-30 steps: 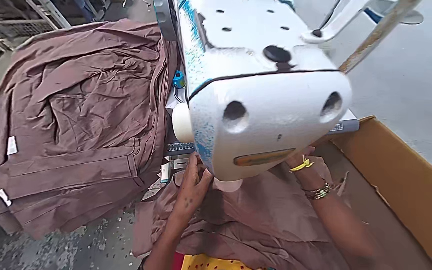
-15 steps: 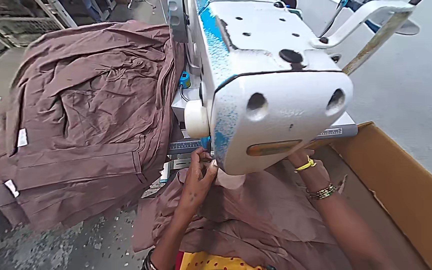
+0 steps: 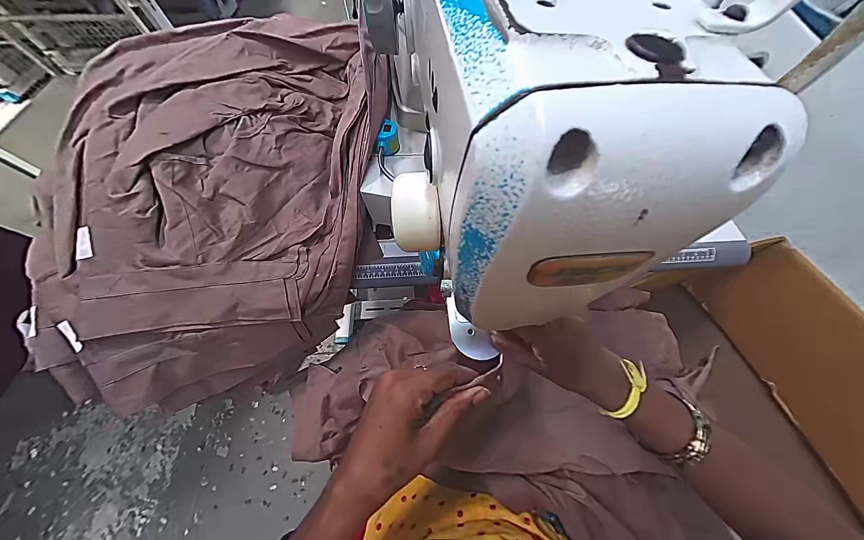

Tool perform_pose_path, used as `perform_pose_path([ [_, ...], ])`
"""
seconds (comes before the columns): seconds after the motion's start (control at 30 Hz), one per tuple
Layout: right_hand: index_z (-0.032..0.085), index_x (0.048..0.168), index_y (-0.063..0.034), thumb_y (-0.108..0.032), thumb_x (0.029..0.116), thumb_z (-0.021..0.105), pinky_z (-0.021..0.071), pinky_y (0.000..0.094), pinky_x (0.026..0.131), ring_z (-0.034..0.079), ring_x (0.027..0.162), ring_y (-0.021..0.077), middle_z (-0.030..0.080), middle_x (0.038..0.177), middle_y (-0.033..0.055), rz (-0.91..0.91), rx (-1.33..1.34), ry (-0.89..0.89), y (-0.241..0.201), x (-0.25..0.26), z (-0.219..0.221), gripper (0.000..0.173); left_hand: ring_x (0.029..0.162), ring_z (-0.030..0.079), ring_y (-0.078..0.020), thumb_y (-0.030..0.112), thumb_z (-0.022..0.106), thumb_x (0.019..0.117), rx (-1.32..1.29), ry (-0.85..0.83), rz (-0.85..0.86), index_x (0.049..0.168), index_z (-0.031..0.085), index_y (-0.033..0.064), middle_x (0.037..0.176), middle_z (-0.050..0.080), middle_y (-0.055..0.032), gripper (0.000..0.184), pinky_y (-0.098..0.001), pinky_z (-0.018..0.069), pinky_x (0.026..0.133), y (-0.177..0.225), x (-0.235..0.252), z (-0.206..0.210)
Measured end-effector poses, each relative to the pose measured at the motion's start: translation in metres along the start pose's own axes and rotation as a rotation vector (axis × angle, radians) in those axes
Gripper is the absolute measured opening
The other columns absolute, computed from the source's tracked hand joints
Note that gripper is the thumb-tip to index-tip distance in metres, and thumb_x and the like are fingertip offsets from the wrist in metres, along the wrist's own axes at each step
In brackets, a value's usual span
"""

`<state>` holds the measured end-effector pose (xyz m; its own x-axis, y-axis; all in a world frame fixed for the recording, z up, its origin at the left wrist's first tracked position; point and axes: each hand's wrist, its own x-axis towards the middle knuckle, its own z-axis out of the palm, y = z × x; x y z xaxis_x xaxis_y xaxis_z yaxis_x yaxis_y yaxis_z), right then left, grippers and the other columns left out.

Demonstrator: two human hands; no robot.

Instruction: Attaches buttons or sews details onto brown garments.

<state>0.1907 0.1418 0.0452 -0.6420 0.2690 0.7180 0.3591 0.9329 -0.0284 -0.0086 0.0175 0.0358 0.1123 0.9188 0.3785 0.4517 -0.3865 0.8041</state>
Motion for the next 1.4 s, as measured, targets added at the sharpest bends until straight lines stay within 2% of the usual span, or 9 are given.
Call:
perform_pose_path([
  [0.23, 0.075, 0.085, -0.0117, -0.015, 0.0965, 0.063, 0.0561, 0.0358, 0.074, 0.074, 0.084, 0.0227, 0.077, 0.083, 0.0065, -0.067, -0.061, -0.095, 0.01, 0.012, -0.005, 0.018, 0.064, 0.058, 0.0064, 0.034, 0.06, 0.1017, 0.01, -0.069, 0.001, 0.099, 0.077, 0.0069, 0.075, 0.071, 0.0014, 0.032, -0.0102, 0.046, 0.061, -0.005, 0.006, 0.002],
  [0.4, 0.056, 0.105, -0.0083, -0.043, 0.1046, 0.055, 0.0514, 0.0248, 0.086, 0.064, 0.092, 0.0079, 0.067, 0.091, 0.0028, 0.293, 0.729, -0.228, -0.011, -0.012, -0.009, 0.034, 0.079, 0.065, 0.0086, 0.034, 0.061, 0.1012, -0.098, 0.038, -0.095, 0.097, 0.077, 0.0113, 0.087, 0.075, 0.0082, 0.028, -0.0128, 0.0544, 0.073, -0.008, -0.002, -0.019],
  [0.53, 0.063, 0.105, -0.0016, -0.033, 0.0968, 0.066, 0.0465, 0.0351, 0.085, 0.061, 0.085, 0.0099, 0.066, 0.085, 0.0023, 0.6, 0.56, -0.187, 0.004, -0.022, -0.008, 0.033, 0.074, 0.064, 0.007, 0.029, 0.062, 0.0984, -0.059, 0.17, -0.407, 0.094, 0.075, 0.0135, 0.085, 0.072, 0.0127, 0.021, -0.0132, 0.0535, 0.068, -0.044, -0.009, -0.067],
  [0.77, 0.057, 0.102, -0.0092, -0.033, 0.0983, 0.061, 0.048, 0.0239, 0.081, 0.056, 0.083, -0.0033, 0.059, 0.083, -0.0086, 0.747, 0.534, -0.196, 0.026, -0.022, -0.01, 0.025, 0.065, 0.061, 0.0055, 0.031, 0.063, 0.0982, -0.003, 0.204, -0.491, 0.093, 0.075, 0.0145, 0.077, 0.069, 0.0116, 0.021, -0.0143, 0.0501, 0.06, -0.058, 0.0, -0.069],
  [0.97, 0.064, 0.097, 0.0007, -0.031, 0.0969, 0.064, 0.0426, 0.0488, 0.073, 0.057, 0.065, 0.0217, 0.058, 0.068, 0.0071, 0.673, 0.1, -0.146, 0.044, -0.038, -0.017, 0.032, 0.067, 0.059, 0.005, 0.044, 0.06, 0.0974, 0.266, 0.162, -0.43, 0.095, 0.076, 0.0159, 0.078, 0.068, 0.0102, 0.032, -0.0201, 0.048, 0.064, -0.073, 0.004, -0.059],
  [1.03, 0.067, 0.097, 0.0018, -0.026, 0.0973, 0.064, 0.0448, 0.0594, 0.075, 0.064, 0.07, 0.0362, 0.063, 0.071, 0.0169, 0.732, -0.11, -0.216, 0.068, -0.044, -0.025, 0.028, 0.072, 0.067, -0.016, 0.046, 0.055, 0.0982, 0.475, 0.166, -0.31, 0.095, 0.077, 0.0114, 0.081, 0.072, -0.0036, 0.041, -0.0435, 0.0516, 0.067, -0.077, 0.003, -0.047],
  [1.1, 0.072, 0.101, 0.0024, -0.019, 0.0988, 0.064, 0.046, 0.0644, 0.084, 0.068, 0.088, 0.0449, 0.07, 0.087, 0.0237, 0.744, -0.233, -0.218, 0.082, -0.045, -0.025, 0.023, 0.094, 0.071, -0.0379, 0.035, 0.054, 0.1008, 0.532, 0.115, -0.164, 0.107, 0.077, 0.0069, 0.101, 0.073, -0.0178, 0.037, -0.0605, 0.0545, 0.081, -0.074, 0.006, -0.034],
  [1.2, 0.075, 0.108, -0.0014, -0.018, 0.0986, 0.064, 0.0481, 0.0601, 0.079, 0.065, 0.097, 0.0454, 0.069, 0.101, 0.024, 0.621, -0.299, -0.202, 0.092, -0.036, -0.013, 0.022, 0.121, 0.063, -0.0235, 0.035, 0.043, 0.1073, 0.303, 0.022, -0.131, 0.136, 0.063, 0.0044, 0.131, 0.066, -0.0148, 0.046, -0.0432, 0.0496, 0.104, -0.059, 0.018, -0.011],
  [1.4, 0.07, 0.117, 0.0047, -0.013, 0.0948, 0.071, 0.0462, 0.0639, 0.084, 0.061, 0.11, 0.051, 0.064, 0.116, 0.0312, 0.627, -0.255, -0.351, 0.095, -0.025, 0.005, 0.029, 0.115, 0.06, -0.0092, 0.032, 0.047, 0.1033, -0.082, 0.049, -0.438, 0.149, 0.041, -0.0041, 0.127, 0.063, -0.0118, 0.059, -0.0293, 0.0481, 0.102, -0.036, 0.04, 0.013],
])
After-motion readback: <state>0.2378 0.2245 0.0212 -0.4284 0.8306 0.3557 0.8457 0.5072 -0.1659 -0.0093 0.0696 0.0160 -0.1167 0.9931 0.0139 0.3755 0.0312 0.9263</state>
